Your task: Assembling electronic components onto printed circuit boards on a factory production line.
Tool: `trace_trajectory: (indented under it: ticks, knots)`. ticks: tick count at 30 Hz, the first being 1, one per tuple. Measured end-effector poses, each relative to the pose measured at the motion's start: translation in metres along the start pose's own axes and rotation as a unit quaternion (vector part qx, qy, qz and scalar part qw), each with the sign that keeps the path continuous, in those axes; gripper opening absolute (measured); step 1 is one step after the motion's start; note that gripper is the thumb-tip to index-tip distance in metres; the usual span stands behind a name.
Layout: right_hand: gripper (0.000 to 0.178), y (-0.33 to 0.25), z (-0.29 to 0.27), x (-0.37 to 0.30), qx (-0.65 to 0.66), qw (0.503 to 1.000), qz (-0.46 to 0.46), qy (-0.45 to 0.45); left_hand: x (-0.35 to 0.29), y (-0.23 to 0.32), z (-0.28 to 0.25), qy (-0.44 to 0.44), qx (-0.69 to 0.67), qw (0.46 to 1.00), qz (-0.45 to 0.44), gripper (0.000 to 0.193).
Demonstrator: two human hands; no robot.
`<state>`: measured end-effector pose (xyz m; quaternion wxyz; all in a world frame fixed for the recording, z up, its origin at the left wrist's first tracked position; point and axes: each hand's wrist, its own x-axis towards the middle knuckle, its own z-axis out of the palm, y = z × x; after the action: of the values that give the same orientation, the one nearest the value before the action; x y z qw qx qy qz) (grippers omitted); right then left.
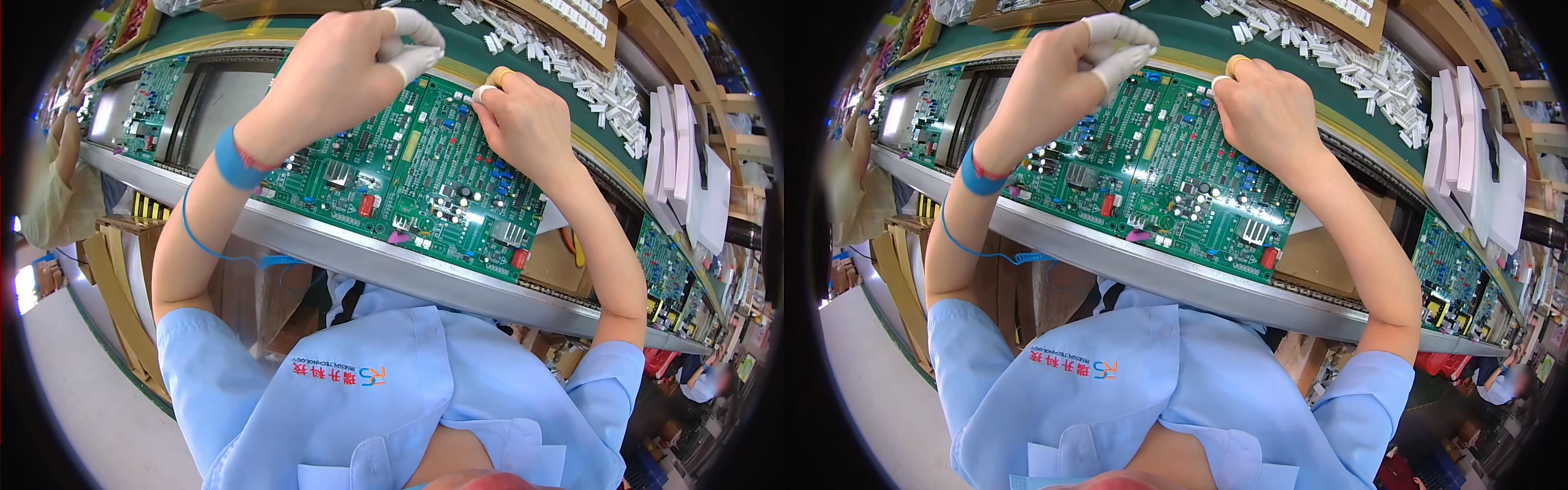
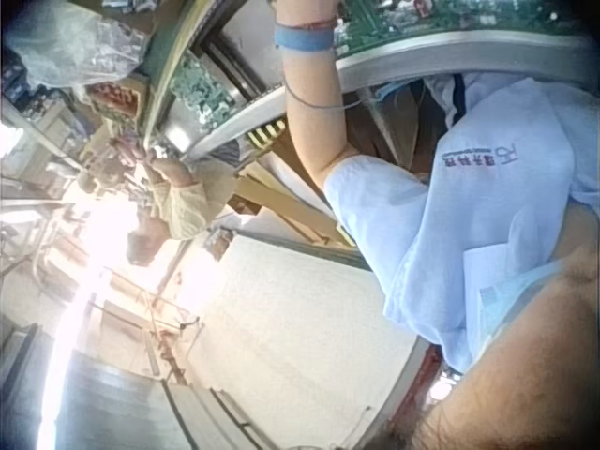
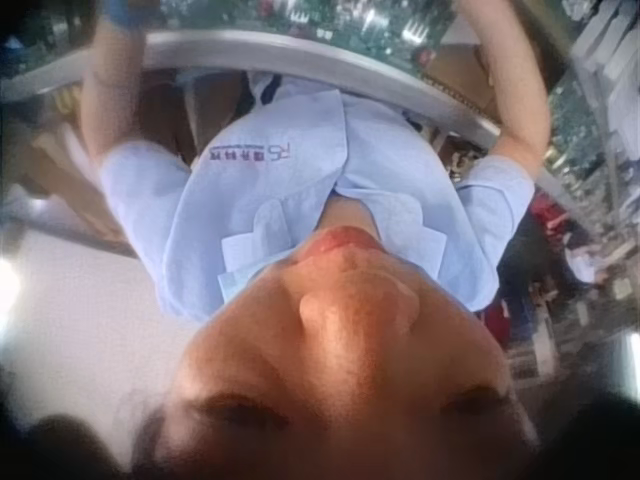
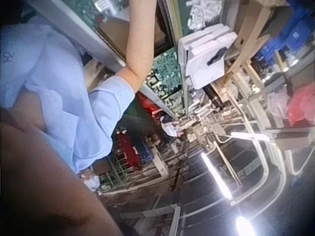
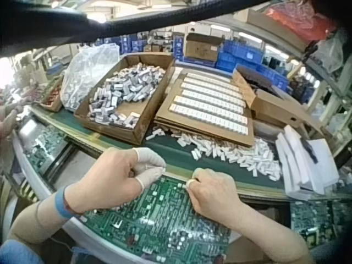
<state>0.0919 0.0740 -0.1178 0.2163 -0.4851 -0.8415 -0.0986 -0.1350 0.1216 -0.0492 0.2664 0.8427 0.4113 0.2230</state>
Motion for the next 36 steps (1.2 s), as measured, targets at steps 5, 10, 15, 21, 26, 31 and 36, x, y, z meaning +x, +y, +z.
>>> trace_trajectory:
  ticks: [5, 10, 15, 21, 26, 31, 36]
  knots:
    - [0.004, 0.008, -0.01, -0.005, -0.025, 0.998, -0.032, -0.038, -0.037, 0.012, 0.0, -0.035, -0.077, 0.996, -0.018, 0.021]
    - [0.01, 0.024, -0.041, -0.001, -0.02, 0.973, 0.086, -0.213, -0.077, 0.038, 0.01, -0.08, -0.147, 0.977, -0.134, 0.022]
    - [0.023, 0.04, -0.015, 0.031, -0.008, 0.991, 0.089, -0.095, -0.1, 0.049, 0.031, -0.111, -0.136, 0.971, -0.165, 0.013]
    - [0.015, 0.065, 0.006, 0.02, 0.141, 0.99, -0.02, 0.025, -0.103, 0.045, 0.058, -0.11, 0.061, 0.988, -0.088, 0.017]
    - [0.016, 0.057, -0.014, 0.022, -0.036, 0.986, 0.122, -0.108, -0.095, 0.047, 0.063, -0.146, 0.138, 0.977, -0.065, 0.019]
    - [0.015, 0.06, -0.014, 0.016, -0.053, 0.99, 0.083, -0.105, -0.087, 0.05, 0.062, -0.192, 0.17, 0.963, -0.081, 0.022]
    - [0.015, 0.064, -0.006, 0.014, -0.071, 0.993, 0.057, -0.075, -0.085, 0.052, 0.063, -0.199, 0.192, 0.958, -0.079, 0.026]
